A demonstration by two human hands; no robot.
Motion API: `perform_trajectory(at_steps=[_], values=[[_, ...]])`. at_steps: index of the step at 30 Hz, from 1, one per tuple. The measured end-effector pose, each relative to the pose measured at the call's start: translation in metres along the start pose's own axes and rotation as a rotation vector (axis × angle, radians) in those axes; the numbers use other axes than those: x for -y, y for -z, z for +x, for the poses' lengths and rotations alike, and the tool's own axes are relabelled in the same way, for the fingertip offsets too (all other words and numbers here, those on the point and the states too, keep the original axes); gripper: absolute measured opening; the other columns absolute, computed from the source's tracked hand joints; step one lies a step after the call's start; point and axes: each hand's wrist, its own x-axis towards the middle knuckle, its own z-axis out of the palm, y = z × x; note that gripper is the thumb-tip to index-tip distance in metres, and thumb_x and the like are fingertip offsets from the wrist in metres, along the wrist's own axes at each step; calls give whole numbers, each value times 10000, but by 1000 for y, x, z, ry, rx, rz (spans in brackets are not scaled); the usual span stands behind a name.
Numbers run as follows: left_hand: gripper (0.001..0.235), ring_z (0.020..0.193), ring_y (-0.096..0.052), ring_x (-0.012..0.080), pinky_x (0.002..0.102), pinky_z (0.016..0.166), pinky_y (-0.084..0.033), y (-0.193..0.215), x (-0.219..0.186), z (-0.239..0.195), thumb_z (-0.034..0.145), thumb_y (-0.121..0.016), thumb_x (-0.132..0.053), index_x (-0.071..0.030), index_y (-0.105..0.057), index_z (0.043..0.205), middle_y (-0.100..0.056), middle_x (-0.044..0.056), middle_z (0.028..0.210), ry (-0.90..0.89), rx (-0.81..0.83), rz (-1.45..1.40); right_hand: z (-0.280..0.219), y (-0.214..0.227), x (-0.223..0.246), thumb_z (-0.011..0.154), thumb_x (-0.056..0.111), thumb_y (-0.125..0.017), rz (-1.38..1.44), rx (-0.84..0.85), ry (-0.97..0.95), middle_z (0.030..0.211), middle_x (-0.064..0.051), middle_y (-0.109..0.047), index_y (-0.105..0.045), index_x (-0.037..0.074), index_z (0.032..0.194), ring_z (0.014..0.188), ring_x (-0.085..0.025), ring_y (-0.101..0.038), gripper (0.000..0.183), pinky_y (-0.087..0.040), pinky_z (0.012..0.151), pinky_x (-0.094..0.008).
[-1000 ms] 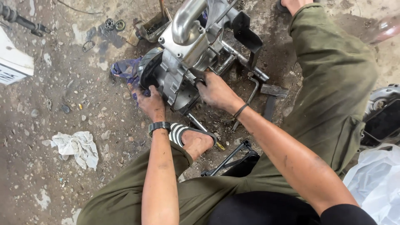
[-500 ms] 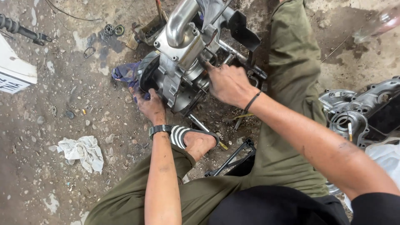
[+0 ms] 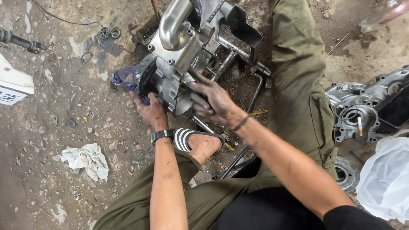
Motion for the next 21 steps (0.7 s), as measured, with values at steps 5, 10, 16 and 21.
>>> perform_trajectory(at_steps=[5, 10, 16, 21], values=[[436, 1061, -689, 439, 564, 920, -546, -3, -8, 3, 891, -685, -434, -93, -664, 1163, -717, 200, 1077, 53, 32, 46, -18, 5, 53, 1048, 89, -473, -1557, -257, 97, 665, -70, -670, -621, 65, 1355, 350, -79, -467, 341, -377, 346, -227], [415, 1071, -679, 473, 562, 922, -544, 13, -23, -9, 901, -668, -373, -63, -644, 1175, -713, 238, 1105, 8, 34, 40, 5, 16, 38, 1034, 107, -453, -2473, -239, -66, 583, -52, -642, -513, 75, 1517, 390, -123, -505, 488, -396, 368, -267], [425, 1072, -680, 473, 558, 935, -547, 12, -27, -9, 893, -671, -361, -35, -655, 1165, -715, 257, 1104, -15, 3, 37, 11, -4, 20, 1041, 56, -419, -2345, -170, -92, 665, -142, -697, -484, -35, 1509, 470, -175, -610, 481, -504, 439, -313], [441, 1081, -689, 441, 540, 936, -552, 16, -28, -10, 896, -659, -406, -97, -640, 1211, -723, 219, 1118, 35, 45, 63, 8, 1, 13, 959, 143, -519, -1988, -195, 40, 789, -255, -720, -663, 32, 1342, 579, -340, -741, 424, -546, 426, -444]])
